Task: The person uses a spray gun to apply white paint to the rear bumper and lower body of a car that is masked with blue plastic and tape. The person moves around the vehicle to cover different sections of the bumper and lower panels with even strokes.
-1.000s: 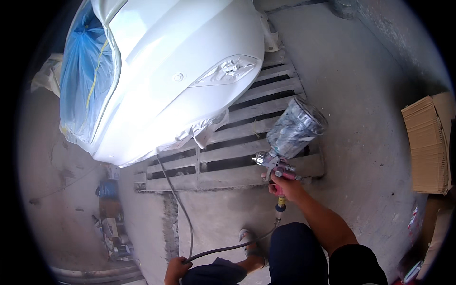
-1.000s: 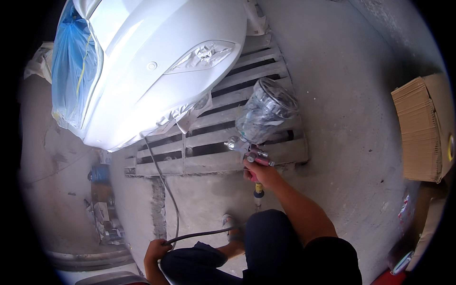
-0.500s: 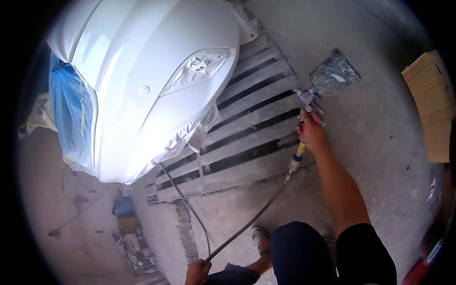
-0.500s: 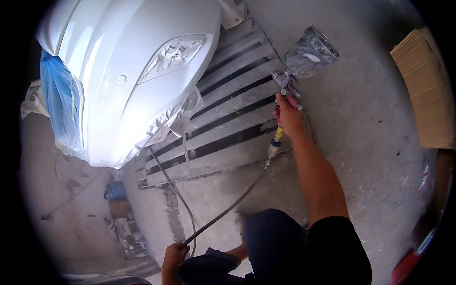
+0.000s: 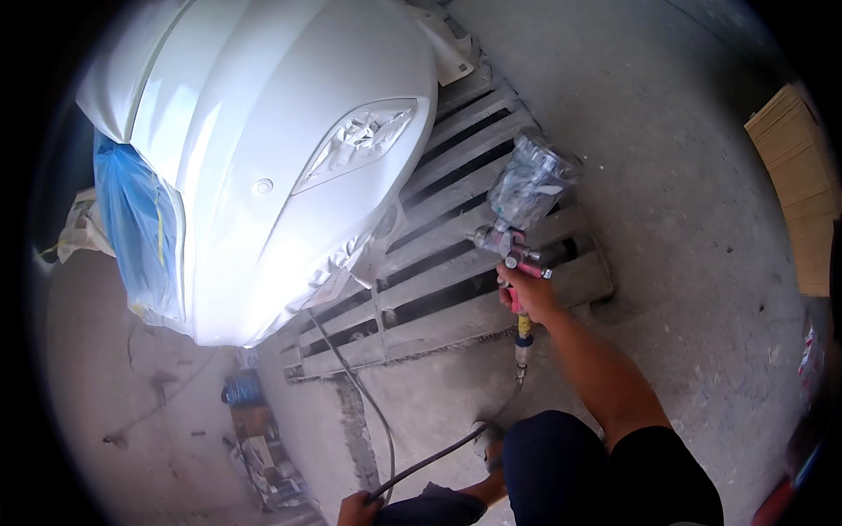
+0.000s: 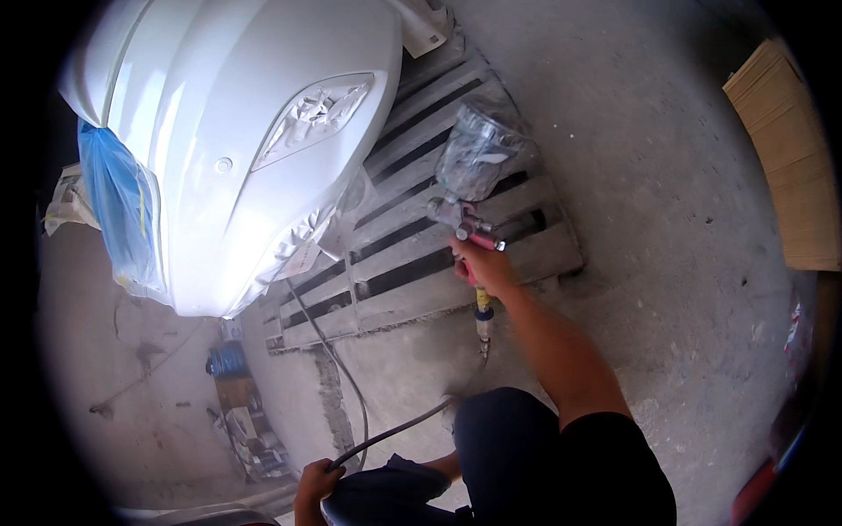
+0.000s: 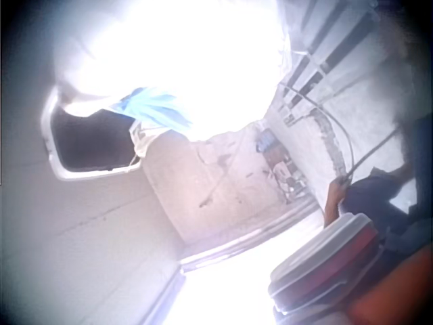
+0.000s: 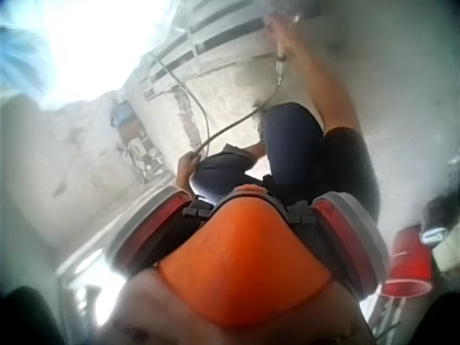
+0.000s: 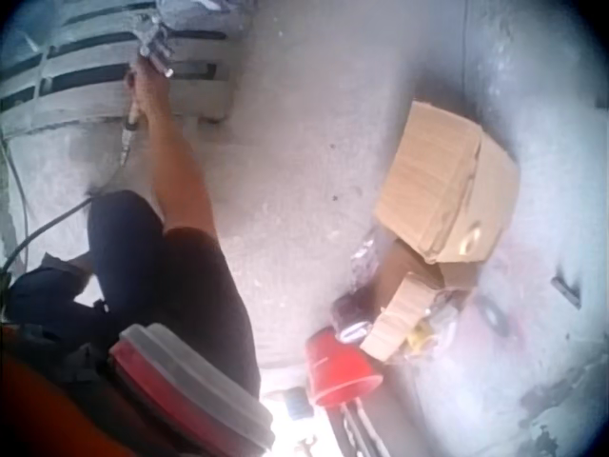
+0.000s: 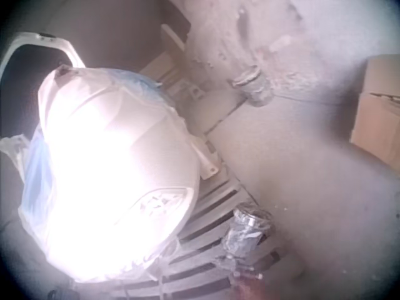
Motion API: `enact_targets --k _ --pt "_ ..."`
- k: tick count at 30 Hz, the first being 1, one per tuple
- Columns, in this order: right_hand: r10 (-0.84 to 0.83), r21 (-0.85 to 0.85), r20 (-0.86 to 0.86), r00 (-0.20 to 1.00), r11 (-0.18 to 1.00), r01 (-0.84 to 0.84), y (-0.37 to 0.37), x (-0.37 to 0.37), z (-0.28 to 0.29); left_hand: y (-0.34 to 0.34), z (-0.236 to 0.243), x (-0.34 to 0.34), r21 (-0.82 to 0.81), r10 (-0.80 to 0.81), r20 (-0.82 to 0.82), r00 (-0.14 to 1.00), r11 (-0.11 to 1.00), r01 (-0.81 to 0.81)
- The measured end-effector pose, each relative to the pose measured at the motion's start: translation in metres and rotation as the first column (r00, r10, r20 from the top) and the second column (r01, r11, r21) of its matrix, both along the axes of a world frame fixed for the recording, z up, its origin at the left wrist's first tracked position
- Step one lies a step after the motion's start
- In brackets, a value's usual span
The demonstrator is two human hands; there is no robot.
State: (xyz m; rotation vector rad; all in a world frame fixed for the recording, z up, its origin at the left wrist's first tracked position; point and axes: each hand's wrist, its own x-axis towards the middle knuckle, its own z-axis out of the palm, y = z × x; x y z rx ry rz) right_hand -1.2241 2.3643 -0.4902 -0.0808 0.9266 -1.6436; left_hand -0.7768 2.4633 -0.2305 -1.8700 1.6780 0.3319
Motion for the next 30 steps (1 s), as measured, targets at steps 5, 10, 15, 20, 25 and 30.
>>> enact_targets --k 5,10,15,20,25,30 --pt "-0.365 0.151 -0.198 0.909 0.906 0.397 -0.025 -0.078 -0.013 0.004 -0.010 -0.030 -0.021 0.015 -0.083 0.996 1.000 -0.017" --pt "-0.383 0.159 -0.265 0.885 0.888 0.432 0.004 -0.091 0.026 0.005 -0.012 -0.036 -0.081 -0.032 -0.117 0.993 0.996 0.022" --pt "-0.158 -0.055 -0.267 0.951 0.987 0.148 0.065 -0.041 0.081 0.006 -0.003 -0.024 -0.092 0.023 -0.123 0.992 0.995 -0.035" --pt "0.277 -0.198 -0.347 0.896 0.912 -0.359 0.087 -0.012 0.124 -0.004 -0.008 0.006 -0.068 0.046 -0.172 0.984 0.996 -0.058" --pt "0.277 -0.220 -0.373 0.885 0.901 -0.375 0.072 -0.027 0.156 -0.020 -0.005 -0.001 -0.068 0.023 -0.184 0.983 0.997 -0.036" --pt "-0.025 0.084 -0.416 0.909 0.994 0.065 0.086 -0.077 0.188 -0.030 -0.011 -0.008 0.014 -0.013 -0.250 0.968 1.000 0.017"
